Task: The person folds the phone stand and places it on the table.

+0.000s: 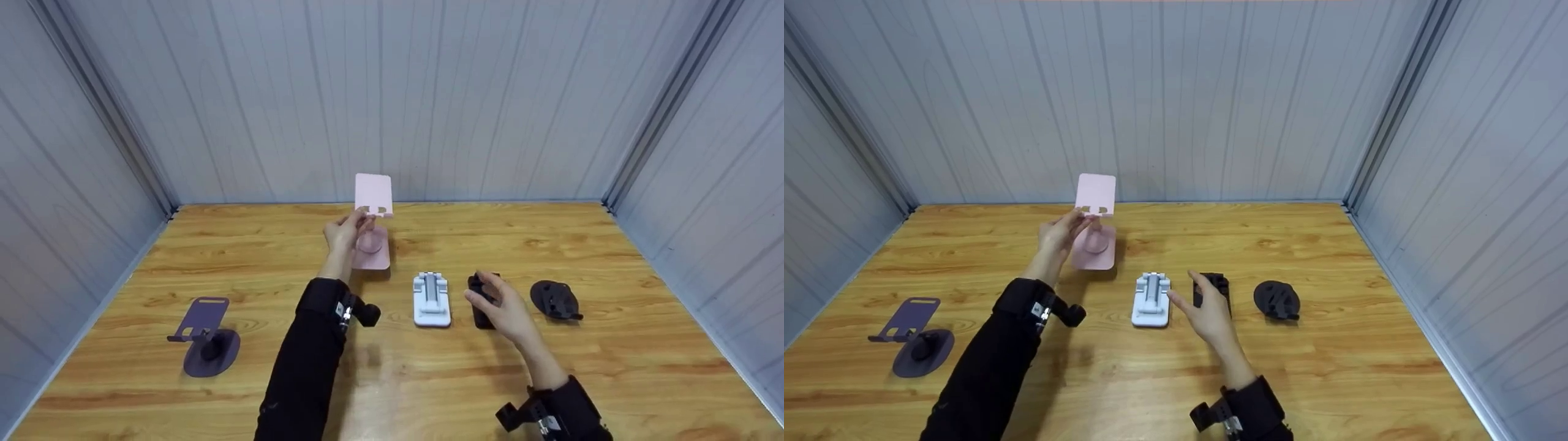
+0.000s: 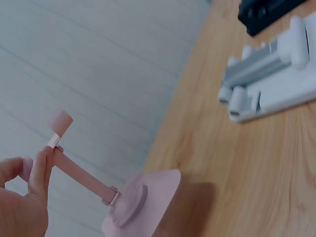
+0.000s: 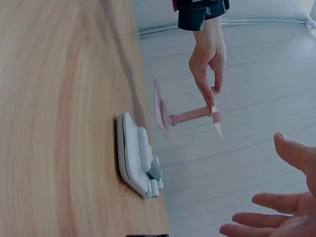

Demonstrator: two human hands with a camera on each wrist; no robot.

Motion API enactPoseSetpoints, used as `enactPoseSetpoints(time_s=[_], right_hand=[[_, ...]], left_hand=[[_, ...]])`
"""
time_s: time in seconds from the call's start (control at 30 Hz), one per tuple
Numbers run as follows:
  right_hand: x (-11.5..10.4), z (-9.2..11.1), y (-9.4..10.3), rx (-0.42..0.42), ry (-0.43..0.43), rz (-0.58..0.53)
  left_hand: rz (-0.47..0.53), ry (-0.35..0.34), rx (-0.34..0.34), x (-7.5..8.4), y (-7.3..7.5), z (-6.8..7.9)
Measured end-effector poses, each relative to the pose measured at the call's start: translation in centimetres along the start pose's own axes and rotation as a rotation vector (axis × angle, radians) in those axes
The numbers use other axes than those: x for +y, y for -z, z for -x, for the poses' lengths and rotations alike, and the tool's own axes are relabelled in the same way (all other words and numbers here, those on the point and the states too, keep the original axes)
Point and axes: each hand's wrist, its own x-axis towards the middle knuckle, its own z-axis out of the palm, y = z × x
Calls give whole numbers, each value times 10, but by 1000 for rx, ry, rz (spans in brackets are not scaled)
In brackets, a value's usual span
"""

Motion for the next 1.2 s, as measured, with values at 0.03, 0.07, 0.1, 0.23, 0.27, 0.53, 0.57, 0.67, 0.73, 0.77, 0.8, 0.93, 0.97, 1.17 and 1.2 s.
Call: enactPoseSetpoints(time_s=[0.03,0.07,0.1,0.23,0.27,0.53,0.57,0.67,0.73,0.77,0.8,0.93,0.97,1.17,1.2], right_hand=[[0,-1,-1,-6,-5,-59],[-1,-3,-2,-10,-12,-111],[-1,-4,-3,-12,-21,-149],[-2,-9,-8,-3,-71,-221],[-2,-10,-9,-6,-83,-237],[-2,-15,-17,-8,-148,-431],[-1,-15,-18,-7,-147,-457],[-1,-17,-22,-12,-156,-550],[-1,-19,-24,-10,-175,-591],[-1,-19,-25,-10,-184,-609],[-1,-19,-26,-11,-193,-628],[-2,-19,-30,-20,-205,-687],[-2,-19,-31,-27,-201,-706],[1,-17,-32,-39,-187,-771],[1,-17,-32,-33,-189,-770]], left_hand=[[11,-1,-14,1,-2,3],[16,1,-27,2,-6,7],[11,2,-28,7,-11,18],[-3,9,-73,15,-24,48],[4,6,-99,16,-26,55],[50,-3,-300,7,-39,95],[48,1,-311,6,-41,99],[61,22,-332,13,-47,125],[77,33,-356,13,-48,134],[87,47,-351,16,-49,142],[97,48,-363,16,-49,147],[109,56,-387,12,-50,160],[109,58,-392,11,-50,162],[115,58,-423,8,-50,174],[112,57,-428,7,-50,175]])
